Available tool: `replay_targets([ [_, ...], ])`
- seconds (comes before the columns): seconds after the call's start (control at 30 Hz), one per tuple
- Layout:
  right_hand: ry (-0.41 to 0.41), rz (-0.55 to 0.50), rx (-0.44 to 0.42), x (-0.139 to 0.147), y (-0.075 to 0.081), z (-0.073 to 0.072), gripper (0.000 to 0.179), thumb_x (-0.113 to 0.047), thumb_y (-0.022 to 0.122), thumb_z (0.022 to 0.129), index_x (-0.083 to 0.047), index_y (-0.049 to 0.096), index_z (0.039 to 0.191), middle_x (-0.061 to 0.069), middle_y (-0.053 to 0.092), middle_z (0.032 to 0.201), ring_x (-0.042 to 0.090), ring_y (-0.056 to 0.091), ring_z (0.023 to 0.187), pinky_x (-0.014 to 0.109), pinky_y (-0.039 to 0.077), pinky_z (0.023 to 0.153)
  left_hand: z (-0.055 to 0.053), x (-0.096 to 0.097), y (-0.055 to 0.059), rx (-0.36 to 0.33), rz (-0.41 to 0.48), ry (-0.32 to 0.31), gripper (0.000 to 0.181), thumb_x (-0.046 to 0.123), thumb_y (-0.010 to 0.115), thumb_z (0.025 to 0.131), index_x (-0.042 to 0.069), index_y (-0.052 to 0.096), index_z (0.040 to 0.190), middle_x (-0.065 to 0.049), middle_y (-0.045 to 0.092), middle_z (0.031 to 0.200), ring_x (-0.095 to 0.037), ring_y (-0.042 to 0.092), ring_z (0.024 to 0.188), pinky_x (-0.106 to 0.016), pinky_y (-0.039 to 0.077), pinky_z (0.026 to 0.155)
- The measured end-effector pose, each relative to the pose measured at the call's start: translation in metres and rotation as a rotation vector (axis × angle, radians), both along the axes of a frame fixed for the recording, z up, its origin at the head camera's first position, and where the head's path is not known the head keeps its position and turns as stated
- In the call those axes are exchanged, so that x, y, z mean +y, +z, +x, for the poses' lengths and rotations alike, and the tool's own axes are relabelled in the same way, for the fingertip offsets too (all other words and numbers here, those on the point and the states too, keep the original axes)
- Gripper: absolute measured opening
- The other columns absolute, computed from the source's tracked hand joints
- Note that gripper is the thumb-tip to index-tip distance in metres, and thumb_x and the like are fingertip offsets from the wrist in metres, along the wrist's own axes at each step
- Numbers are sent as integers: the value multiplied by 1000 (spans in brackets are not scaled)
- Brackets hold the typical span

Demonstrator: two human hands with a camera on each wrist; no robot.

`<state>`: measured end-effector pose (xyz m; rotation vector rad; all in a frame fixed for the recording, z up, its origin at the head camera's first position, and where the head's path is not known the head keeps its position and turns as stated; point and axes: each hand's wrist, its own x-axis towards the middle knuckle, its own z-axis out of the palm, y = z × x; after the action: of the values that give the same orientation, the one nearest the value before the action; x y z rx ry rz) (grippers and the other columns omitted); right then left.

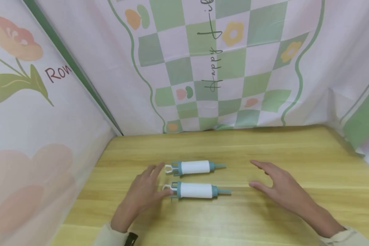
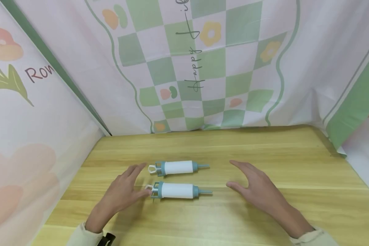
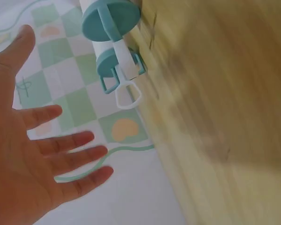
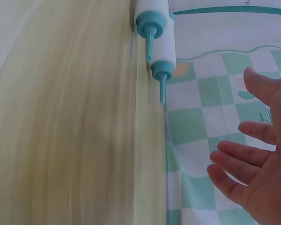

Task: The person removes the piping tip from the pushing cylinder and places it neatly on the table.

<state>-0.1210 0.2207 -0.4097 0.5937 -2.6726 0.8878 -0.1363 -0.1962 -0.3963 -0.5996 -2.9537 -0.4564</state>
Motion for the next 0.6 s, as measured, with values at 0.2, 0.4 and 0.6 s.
replay_targets([
  [0.2,48,-79,-40,-8,-3,-4,68,-25,80,87,-1,50,143,21,59,132,40,60,109,55,52,85,-1,0,-4,-74,93,-27,92,61,72,81,16,37,153,-21,53,139,-40,57,117,-58,49,93],
  [0.4,71,-160,-157,-17,-5,-3,72,-25,79,88,-4,44,148,19,53,138,36,53,120,45,51,92,-4,0,-6,-147,130,-12,96,55,78,80,9,36,153,-18,44,149,-38,50,128,-56,43,101],
  [0.6,74,-190,-210,-22,-7,-4,76,-24,79,88,-3,40,150,23,50,140,39,50,123,48,49,96,-6,-1,-9,-213,176,-13,97,48,81,80,7,33,153,-18,40,153,-38,47,131,-54,41,104],
])
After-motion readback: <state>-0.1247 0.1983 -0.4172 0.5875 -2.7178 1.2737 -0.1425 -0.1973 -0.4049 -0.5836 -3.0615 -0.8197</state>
